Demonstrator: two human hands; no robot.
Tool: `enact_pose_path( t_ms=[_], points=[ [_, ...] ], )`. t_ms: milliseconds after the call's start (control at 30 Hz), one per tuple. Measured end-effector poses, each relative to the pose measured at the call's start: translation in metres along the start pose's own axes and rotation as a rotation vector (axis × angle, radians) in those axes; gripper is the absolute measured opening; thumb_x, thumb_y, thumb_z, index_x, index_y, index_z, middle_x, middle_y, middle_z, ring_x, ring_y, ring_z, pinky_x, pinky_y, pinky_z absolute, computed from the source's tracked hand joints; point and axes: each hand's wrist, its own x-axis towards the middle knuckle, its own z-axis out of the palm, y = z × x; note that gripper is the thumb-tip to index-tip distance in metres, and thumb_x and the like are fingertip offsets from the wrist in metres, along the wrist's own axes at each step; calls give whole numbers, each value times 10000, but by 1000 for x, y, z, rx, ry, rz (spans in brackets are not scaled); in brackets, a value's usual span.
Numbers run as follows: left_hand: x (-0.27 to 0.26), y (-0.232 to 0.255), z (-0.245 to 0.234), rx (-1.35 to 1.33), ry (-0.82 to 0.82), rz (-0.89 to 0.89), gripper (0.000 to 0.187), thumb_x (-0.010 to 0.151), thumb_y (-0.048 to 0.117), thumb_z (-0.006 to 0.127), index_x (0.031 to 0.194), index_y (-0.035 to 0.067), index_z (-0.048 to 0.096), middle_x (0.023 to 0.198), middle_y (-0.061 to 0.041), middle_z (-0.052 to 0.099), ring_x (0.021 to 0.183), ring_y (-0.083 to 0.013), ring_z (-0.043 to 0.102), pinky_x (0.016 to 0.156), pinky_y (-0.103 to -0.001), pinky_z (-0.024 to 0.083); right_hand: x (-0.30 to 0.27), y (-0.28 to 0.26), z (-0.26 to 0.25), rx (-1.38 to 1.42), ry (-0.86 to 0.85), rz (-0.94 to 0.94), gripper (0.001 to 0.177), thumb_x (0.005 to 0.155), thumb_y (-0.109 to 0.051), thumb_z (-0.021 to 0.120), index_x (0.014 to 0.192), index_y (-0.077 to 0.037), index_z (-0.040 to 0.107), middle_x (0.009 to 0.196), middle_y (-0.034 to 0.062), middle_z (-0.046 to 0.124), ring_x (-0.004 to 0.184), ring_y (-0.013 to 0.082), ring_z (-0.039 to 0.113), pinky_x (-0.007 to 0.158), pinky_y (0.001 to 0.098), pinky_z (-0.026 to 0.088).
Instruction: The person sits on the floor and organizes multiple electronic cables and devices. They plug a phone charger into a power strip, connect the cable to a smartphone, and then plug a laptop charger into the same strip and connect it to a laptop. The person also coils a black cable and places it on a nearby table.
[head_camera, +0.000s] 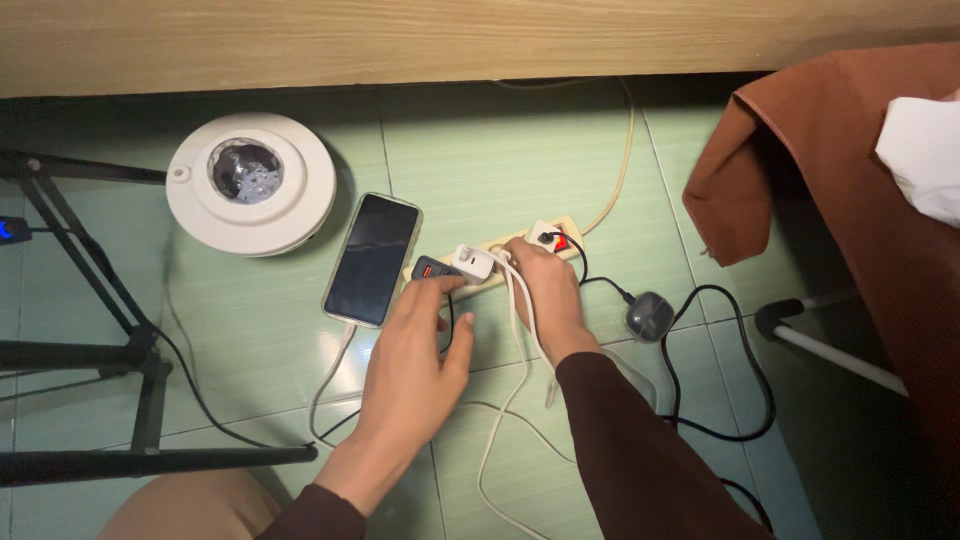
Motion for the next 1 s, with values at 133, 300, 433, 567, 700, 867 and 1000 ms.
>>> enact_pose_path(
  t_ms=[133, 300, 433, 567, 700, 867, 1000],
  points=[
    [-2, -1, 2, 4, -10, -11, 345, 898, 124, 660, 1230, 59, 591, 1126, -131, 648, 849, -289, 673, 680, -419, 526, 0, -3, -2, 3, -14, 33, 116, 924, -150, 656, 992, -56, 655, 902, 214, 713, 877, 438, 677, 715, 523, 529],
    [-5, -3, 2, 22, -42, -61, 358, 902, 133, 655, 1247, 70, 584, 1124, -126, 647, 855, -288, 665, 631, -422, 523, 1, -2, -1, -17, -51, 86, 100, 938, -137, 630, 1002, -65, 656, 824, 231, 694, 837, 452, 674, 698, 537, 525],
    [-5, -2, 2, 13, -20, -22, 359, 897, 129, 660, 1241, 61, 583, 1161, -122, 655, 855, -283, 673, 639, -413, 530, 3, 0, 2, -60, -51, 85, 97, 951, -134, 603, 1015, -77, 649, 791, 244, 682, 816, 458, 674, 698, 545, 523],
    [-6, -3, 3, 5, -21, -29, 362, 893, 131, 657, 1240, 57, 581, 1178, -118, 659, 860, -281, 679, 634, -412, 534, 3, 3, 5, -77, -56, 77, 94, 982, -154, 583, 1034, -83, 615, 758, 254, 672, 806, 467, 670, 693, 560, 517],
    [-7, -4, 4, 11, -41, -64, 364, 903, 140, 652, 1248, 56, 576, 1185, -120, 659, 848, -289, 679, 648, -418, 536, 3, 4, 4, -69, -61, 64, 130, 1008, -185, 561, 1105, -98, 557, 731, 256, 658, 787, 480, 663, 671, 575, 505],
    [-9, -3, 4, 12, -36, -48, 371, 898, 137, 657, 1249, 49, 576, 1193, -132, 658, 854, -288, 686, 680, -417, 541, 4, -3, -4, -30, -103, 145, 190, 1056, -297, 525, 1129, -122, 516, 713, 251, 654, 776, 494, 646, 647, 582, 484],
    [-10, -3, 3, 6, -36, -47, 378, 897, 134, 655, 1255, 48, 570, 1197, -134, 657, 847, -287, 685, 663, -418, 540, -4, -12, -14, 32, -77, 139, 218, 1058, -316, 525, 1149, -117, 516, 724, 260, 652, 779, 501, 645, 630, 574, 476]
  ],
)
